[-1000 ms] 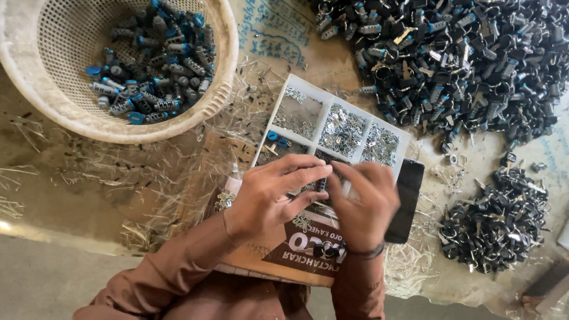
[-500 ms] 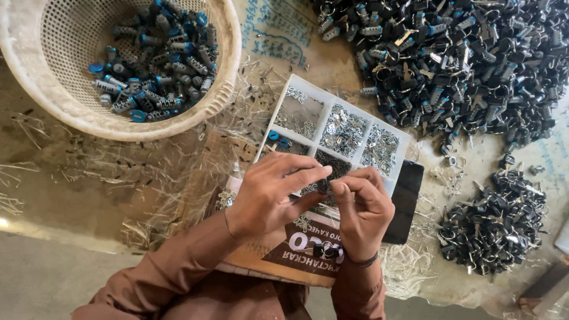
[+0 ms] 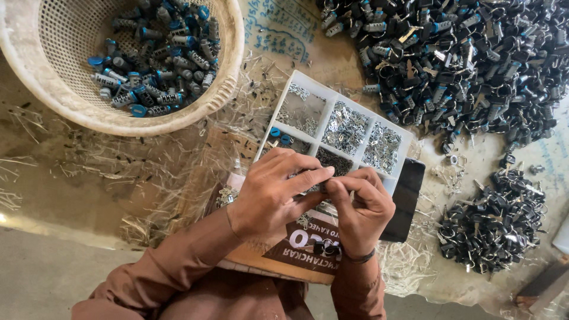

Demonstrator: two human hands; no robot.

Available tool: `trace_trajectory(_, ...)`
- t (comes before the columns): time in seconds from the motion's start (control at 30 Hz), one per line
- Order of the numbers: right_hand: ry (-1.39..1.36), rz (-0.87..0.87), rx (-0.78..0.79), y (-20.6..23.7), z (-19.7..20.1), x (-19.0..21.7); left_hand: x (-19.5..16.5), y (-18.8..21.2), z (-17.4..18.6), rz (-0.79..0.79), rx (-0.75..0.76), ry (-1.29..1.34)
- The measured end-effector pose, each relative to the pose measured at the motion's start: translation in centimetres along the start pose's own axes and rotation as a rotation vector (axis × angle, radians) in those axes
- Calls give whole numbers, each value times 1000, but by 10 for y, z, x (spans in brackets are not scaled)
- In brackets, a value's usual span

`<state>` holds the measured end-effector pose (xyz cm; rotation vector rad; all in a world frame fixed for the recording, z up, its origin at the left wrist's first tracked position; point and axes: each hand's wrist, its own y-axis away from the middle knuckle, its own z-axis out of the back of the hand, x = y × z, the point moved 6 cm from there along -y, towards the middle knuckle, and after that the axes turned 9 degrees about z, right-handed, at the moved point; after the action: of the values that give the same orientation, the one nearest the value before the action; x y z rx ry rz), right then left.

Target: The person picks small metal components from a compartment organizer box and assembles them together by hand, pressing and twisting the pieces to join them. Finished assemblies are placed into piles on the table or into a nearby basket, and the person repeats the assembly cycle with new parts.

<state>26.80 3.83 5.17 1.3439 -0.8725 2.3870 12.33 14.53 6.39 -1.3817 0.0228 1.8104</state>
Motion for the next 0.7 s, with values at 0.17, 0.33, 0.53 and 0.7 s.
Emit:
trace_trajectory(0.17,-262,-43,39,-4,0,-5,-2,2,1,-31,7,5)
trace_trajectory(0.33,417,179,6,-17,3,13,-1,1,2,-14,8,-20)
trace_trajectory(0.53,696,218,107,-21,-7,21,-2,1,-2,-26,35,-45)
trace_trajectory(0.7,609,209,163,-23,-11,16,-1,0,0,-10,27,-56)
